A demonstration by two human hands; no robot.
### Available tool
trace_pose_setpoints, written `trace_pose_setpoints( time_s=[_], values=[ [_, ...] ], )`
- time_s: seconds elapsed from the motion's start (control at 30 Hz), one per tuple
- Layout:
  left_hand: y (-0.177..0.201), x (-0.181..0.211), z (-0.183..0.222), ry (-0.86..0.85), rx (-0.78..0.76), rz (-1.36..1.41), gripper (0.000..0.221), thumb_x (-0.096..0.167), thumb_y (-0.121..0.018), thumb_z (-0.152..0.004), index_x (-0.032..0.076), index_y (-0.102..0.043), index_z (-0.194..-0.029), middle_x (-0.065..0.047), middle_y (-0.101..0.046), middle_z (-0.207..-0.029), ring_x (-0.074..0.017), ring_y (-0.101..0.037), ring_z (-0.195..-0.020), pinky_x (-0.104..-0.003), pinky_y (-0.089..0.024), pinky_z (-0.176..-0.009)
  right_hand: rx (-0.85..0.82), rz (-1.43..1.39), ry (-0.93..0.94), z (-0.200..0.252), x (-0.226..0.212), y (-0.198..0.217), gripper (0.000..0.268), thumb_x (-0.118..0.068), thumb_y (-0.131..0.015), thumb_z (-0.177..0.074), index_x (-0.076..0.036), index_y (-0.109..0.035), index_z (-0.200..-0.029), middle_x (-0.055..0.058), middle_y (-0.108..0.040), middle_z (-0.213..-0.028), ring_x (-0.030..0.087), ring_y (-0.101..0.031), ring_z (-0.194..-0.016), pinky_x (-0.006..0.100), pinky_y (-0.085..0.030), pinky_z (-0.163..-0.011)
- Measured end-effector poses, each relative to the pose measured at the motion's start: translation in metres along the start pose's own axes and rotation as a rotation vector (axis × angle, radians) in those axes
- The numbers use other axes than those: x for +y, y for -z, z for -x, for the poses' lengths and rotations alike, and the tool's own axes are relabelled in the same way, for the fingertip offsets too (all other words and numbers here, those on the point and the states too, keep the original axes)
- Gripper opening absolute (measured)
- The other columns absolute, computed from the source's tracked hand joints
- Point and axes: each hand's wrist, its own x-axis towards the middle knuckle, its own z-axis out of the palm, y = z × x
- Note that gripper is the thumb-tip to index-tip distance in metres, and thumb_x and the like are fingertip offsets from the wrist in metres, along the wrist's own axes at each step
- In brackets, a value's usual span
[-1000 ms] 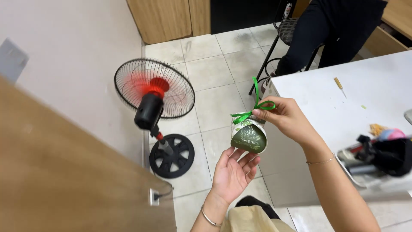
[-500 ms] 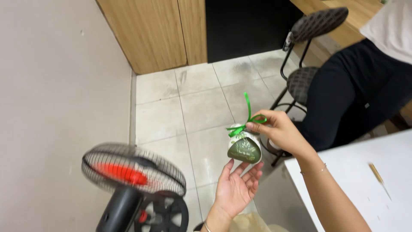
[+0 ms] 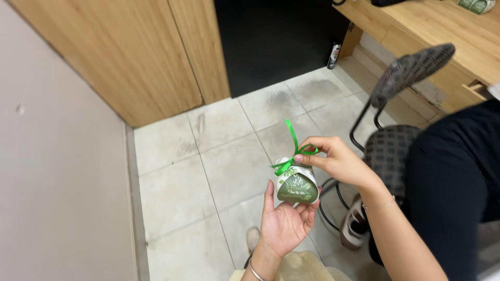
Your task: Picking up small decorative boxes from a display shelf and placing them on a workbench.
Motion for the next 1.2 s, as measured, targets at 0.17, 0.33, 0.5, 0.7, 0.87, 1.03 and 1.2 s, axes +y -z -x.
trace_pose_setpoints(
  time_s=[0.17, 0.33, 0.5, 0.7, 0.87, 1.03, 1.2],
  values=[
    [-0.045, 0.115, -0.085, 0.072, 0.01, -0.07, 0.085, 0.068, -0.049, -0.096, 0.001, -0.05, -0.147, -0.019, -0.06, -0.142, -0.0282, -0.067, -0.112, -0.038, -0.06, -0.089, 0.017, -0.021, -0.047, -0.123, 0.018, 0.03, 0.019, -0.021, -0.076, -0.087, -0.003, -0.076, -0.095, 0.003, -0.075, -0.083, 0.011, -0.066, -0.084, 0.029, -0.053, -0.079],
    [-0.066, 0.193, -0.171, 0.154, 0.033, -0.102, 0.083, 0.065, -0.05, -0.096, 0.0, -0.049, -0.148, -0.02, -0.059, -0.144, -0.0283, -0.066, -0.115, -0.037, -0.06, -0.091, 0.124, -0.028, -0.062, -0.212, 0.049, 0.067, 0.018, -0.02, -0.076, -0.088, -0.003, -0.075, -0.095, 0.002, -0.074, -0.084, 0.011, -0.065, -0.085, 0.029, -0.053, -0.078],
    [-0.078, 0.256, -0.275, 0.251, 0.041, -0.118, 0.077, 0.06, -0.052, -0.096, 0.004, -0.048, -0.149, -0.024, -0.056, -0.144, -0.0344, -0.064, -0.121, -0.038, -0.058, -0.097, 0.117, -0.059, -0.131, -0.296, 0.096, 0.128, 0.017, -0.019, -0.075, -0.089, -0.004, -0.075, -0.095, 0.001, -0.076, -0.082, 0.01, -0.065, -0.082, 0.029, -0.053, -0.077],
    [-0.104, 0.305, -0.426, 0.363, 0.032, -0.122, 0.078, 0.058, -0.052, -0.098, 0.0, -0.046, -0.149, -0.029, -0.053, -0.146, -0.0398, -0.06, -0.126, -0.04, -0.057, -0.101, 0.213, -0.235, -0.153, -0.377, 0.17, 0.228, 0.013, -0.014, -0.073, -0.091, -0.002, -0.076, -0.097, 0.001, -0.076, -0.086, 0.008, -0.065, -0.083, 0.028, -0.055, -0.075],
    [-0.118, 0.327, -0.537, 0.478, 0.059, -0.115, 0.079, 0.059, -0.05, -0.099, -0.002, -0.046, -0.148, -0.03, -0.053, -0.146, -0.0403, -0.061, -0.125, -0.042, -0.057, -0.099, 0.417, -0.386, -0.15, -0.408, 0.216, 0.293, 0.013, -0.01, -0.072, -0.094, 0.0, -0.074, -0.102, 0.001, -0.073, -0.094, 0.008, -0.065, -0.09, 0.028, -0.056, -0.081],
    [-0.118, 0.327, -0.652, 0.664, 0.14, -0.111, 0.08, 0.06, -0.05, -0.098, -0.003, -0.048, -0.146, -0.029, -0.055, -0.142, -0.0405, -0.063, -0.12, -0.043, -0.059, -0.095, 0.589, -0.286, -0.262, -0.414, 0.254, 0.359, 0.024, -0.008, -0.076, -0.087, -0.002, -0.071, -0.11, 0.001, -0.073, -0.102, 0.01, -0.066, -0.09, 0.029, -0.058, -0.081],
    [-0.112, 0.324, -0.772, 0.851, 0.126, -0.122, 0.077, 0.062, -0.052, -0.097, 0.003, -0.049, -0.147, -0.022, -0.059, -0.136, -0.0375, -0.065, -0.118, -0.042, -0.06, -0.093, 0.599, -0.349, -0.468, -0.42, 0.293, 0.429, 0.052, -0.014, -0.08, -0.08, -0.009, -0.063, -0.129, 0.003, -0.07, -0.113, 0.012, -0.064, -0.101, 0.034, -0.061, -0.075]
  ],
)
